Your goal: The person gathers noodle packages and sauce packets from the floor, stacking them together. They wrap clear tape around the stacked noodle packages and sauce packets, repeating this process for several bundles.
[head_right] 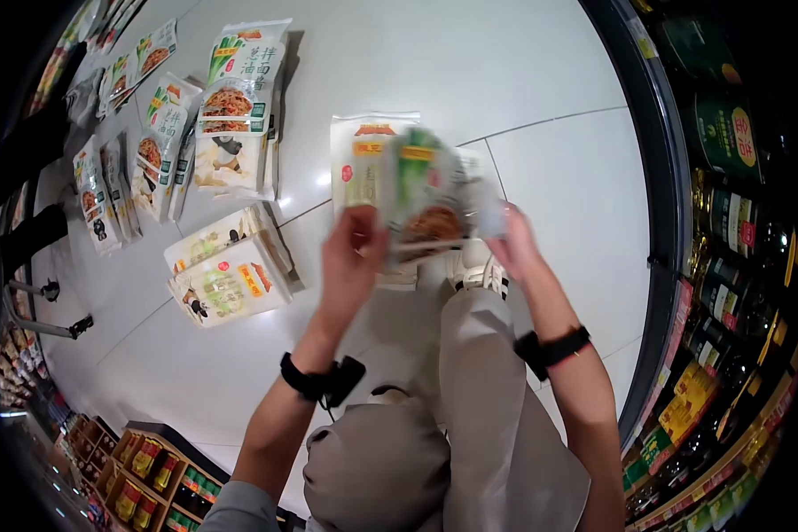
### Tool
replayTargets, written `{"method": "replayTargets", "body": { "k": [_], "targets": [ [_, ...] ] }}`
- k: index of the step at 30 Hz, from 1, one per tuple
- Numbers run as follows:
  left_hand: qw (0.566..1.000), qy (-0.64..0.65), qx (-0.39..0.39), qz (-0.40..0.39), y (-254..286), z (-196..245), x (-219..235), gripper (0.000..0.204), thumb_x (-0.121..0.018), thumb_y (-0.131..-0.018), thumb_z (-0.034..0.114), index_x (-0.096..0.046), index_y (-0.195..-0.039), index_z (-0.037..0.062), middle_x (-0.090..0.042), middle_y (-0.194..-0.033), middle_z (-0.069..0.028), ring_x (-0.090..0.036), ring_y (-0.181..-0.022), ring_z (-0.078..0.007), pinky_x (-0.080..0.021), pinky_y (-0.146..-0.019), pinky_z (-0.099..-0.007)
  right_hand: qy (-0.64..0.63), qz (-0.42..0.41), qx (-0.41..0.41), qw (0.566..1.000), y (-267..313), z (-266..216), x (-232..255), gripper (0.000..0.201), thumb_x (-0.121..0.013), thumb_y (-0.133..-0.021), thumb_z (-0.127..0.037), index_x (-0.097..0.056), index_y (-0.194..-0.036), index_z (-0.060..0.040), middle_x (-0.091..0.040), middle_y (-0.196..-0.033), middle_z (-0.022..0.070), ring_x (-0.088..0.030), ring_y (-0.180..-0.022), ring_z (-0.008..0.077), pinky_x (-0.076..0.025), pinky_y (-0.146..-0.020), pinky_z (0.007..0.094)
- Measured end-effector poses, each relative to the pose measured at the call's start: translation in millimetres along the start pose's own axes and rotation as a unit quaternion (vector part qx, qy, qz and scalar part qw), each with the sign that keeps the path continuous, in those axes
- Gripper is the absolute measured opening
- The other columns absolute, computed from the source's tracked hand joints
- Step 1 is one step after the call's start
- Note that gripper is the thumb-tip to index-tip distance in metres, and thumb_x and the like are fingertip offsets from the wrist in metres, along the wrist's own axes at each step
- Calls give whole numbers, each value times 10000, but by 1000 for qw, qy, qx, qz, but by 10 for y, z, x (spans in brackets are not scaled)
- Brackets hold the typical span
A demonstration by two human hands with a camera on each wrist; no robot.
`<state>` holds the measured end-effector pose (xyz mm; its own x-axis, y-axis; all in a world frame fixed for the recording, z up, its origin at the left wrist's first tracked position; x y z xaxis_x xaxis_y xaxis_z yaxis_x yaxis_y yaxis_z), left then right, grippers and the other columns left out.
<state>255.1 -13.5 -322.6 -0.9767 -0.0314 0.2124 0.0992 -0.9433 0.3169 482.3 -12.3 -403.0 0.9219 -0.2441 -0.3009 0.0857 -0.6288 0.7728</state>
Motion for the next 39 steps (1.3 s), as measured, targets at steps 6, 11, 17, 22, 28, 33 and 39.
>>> {"method": "replayTargets", "body": {
  "k": [6, 11, 17, 22, 28, 33, 39],
  "targets": [
    [936, -12, -321, -146, 588, 1277, -661, 276, -659, -703, 21, -597, -966, 78, -568, -794, -43, -570, -685, -206, -480, -587, -302, -217, -278, 147, 924, 531, -505, 260, 448, -455, -844, -415, -510, -1101, -52, -531, -1063, 112, -492, -1037, 258, -224, -1068, 486],
    [935, 18, -330, -132, 602, 1266, -639, 306, -649, -690, -11, -616, -981, 79, -568, -797, -32, -568, -688, -193, -474, -575, -298, -231, -218, 115, 941, 598, -450, 233, 434, -496, -820, -406, -518, -1100, -75, -525, -1055, 98, -483, -1039, 236, -209, -1075, 474],
    [942, -17, -320, -100, 635, 1195, -491, 304, -657, -642, -35, -638, -932, 54, -577, -782, -34, -567, -656, -189, -469, -551, -288, -262, -206, 86, 939, 577, -364, 224, 397, -500, -823, -380, -540, -1088, -88, -513, -1063, 90, -487, -1027, 226, -217, -1073, 484],
    [939, -35, -323, -116, 636, 1213, -422, 302, -654, -633, -44, -651, -918, 56, -578, -749, -27, -561, -610, -174, -468, -522, -278, -197, -208, 67, 956, 568, -317, 206, 411, -484, -825, -421, -544, -1065, -93, -480, -1059, 72, -491, -1007, 225, -250, -1053, 496],
    [931, -32, -345, -119, 668, 1205, -390, 286, -659, -634, -32, -660, -909, 48, -585, -752, -20, -557, -577, -154, -468, -486, -265, -184, -214, 67, 957, 543, -268, 187, 456, -494, -814, -447, -520, -1088, -83, -481, -1051, 85, -483, -1007, 230, -301, -1010, 499],
    [931, -27, -348, -106, 663, 1197, -361, 270, -663, -641, -32, -664, -900, 45, -583, -747, -20, -561, -576, -152, -467, -486, -261, -173, -197, 62, 963, 540, -328, 156, 428, -555, -788, -393, -525, -1085, -85, -491, -1069, 88, -482, -1020, 228, -335, -977, 479],
    [943, -57, -320, -68, 571, 1119, -145, 263, -667, -644, -45, -665, -893, 42, -587, -746, -31, -572, -598, -155, -465, -506, -257, -147, -155, 44, 976, 480, -270, 125, 269, -568, -779, -266, -574, -978, -86, -550, -994, 88, -518, -944, 217, -386, -909, 433]
  ]
}}
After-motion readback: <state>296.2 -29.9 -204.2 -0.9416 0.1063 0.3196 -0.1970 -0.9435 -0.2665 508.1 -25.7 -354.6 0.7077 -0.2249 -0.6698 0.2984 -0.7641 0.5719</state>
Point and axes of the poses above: each hand's wrist, its own y-axis away from the middle knuckle, its own x-axis out of the back of the hand, z = x × y, the point moved 9 cm from there along -y, towards the middle knuckle
